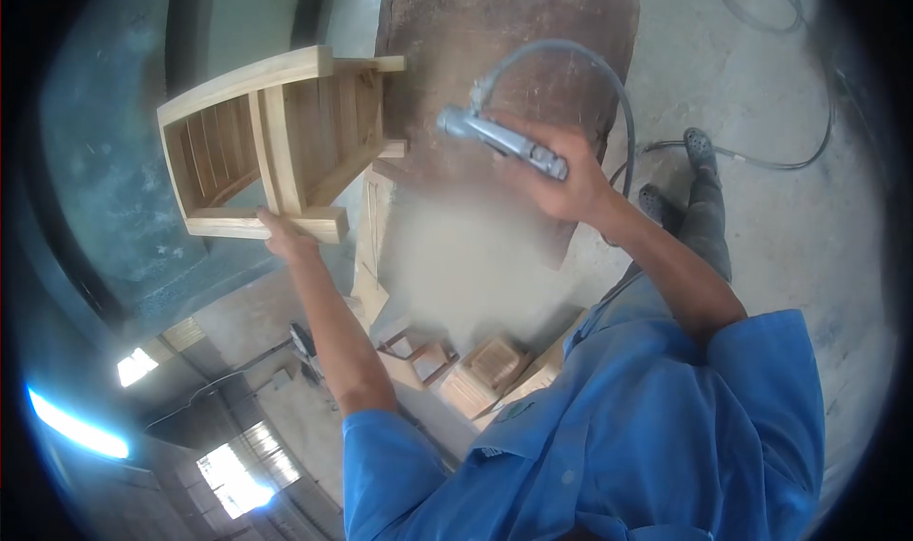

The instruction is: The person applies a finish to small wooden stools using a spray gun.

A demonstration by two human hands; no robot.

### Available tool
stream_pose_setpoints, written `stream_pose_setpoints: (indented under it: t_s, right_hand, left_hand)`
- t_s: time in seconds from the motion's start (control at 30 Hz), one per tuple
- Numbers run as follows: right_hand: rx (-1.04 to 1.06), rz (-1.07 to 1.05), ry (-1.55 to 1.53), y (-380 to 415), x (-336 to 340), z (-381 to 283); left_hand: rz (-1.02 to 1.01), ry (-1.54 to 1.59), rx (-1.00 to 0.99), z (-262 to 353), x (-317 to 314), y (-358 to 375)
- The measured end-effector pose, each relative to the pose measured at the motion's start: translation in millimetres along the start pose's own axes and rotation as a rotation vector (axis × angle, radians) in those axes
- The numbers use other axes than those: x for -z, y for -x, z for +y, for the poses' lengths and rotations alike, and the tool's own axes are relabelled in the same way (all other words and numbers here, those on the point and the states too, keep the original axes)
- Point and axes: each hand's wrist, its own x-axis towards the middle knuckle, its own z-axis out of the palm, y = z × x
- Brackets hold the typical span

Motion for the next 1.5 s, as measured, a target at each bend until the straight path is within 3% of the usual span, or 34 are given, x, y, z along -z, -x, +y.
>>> stream_pose_setpoints:
  t_s: [0.17, 0.43, 0.53, 0.63, 0.67, 0.77, 0.87, 0.97, 1.1, 1.13, 1.23, 1.33, 1.43, 1.5]
  right_hand:
    - [0.025, -0.005, -0.021, -3.9, -28.4, 13.6]
    - [0.003, -0.209, -0.117, 0.6, -45.7, 31.0]
    - [-0.007, -0.07, -0.184, -22.3, -54.5, 37.4]
    - [-0.185, -0.032, -0.081, -47.7, -43.8, 31.8]
    - [-0.057, 0.04, 0.026, -50.3, -47.1, 43.8]
    - [-0.23, -0.118, 0.049, -52.6, -54.3, 49.8]
    - [-0.084, -0.147, -0.09, -26.1, -82.0, 67.7]
    - [0.056, -0.147, -0.043, -11.8, -101.0, 77.0]
    - [-0.336, -0.174, 0.017, -29.8, -98.1, 67.0]
    - [-0.22, -0.048, 0.059, -31.7, -105.6, 90.3]
    - [-0.224, 0.018, 0.025, -49.3, -117.7, 95.6]
    - [-0.32, -0.194, 0.078, -36.5, -123.2, 88.4]
    - [-0.176, -0.193, -0.003, -21.2, -139.8, 100.3]
    - [-0.189, -0.185, 0.006, -25.4, -141.6, 106.0]
  left_hand:
    - [-0.02, -0.023, 0.053, 12.2, 13.7, -28.6]
    - [-0.017, -0.039, 0.075, 25.0, -0.4, -47.6]
    - [-0.033, -0.049, 0.087, 23.1, 1.2, -51.1]
    - [-0.023, -0.045, 0.046, 12.6, -0.2, -55.5]
    - [-0.02, -0.046, 0.04, 12.8, -0.1, -53.3]
    - [-0.026, -0.044, 0.026, 13.6, 3.9, -50.8]
    - [-0.04, -0.042, 0.029, 10.0, 13.7, -55.4]
    - [-0.021, -0.046, 0.044, 5.8, 21.2, -55.9]
    - [-0.036, -0.018, 0.031, -3.1, 29.7, -57.4]
    - [-0.04, -0.009, 0.021, -5.7, 30.6, -57.9]
    - [-0.06, -0.006, 0.02, -5.4, 31.3, -56.1]
    - [-0.052, 0.003, -0.03, -15.9, 35.3, -74.5]
    - [-0.07, 0.018, -0.055, -13.6, 31.0, -80.1]
    - [-0.066, 0.008, -0.034, -9.5, 30.6, -80.0]
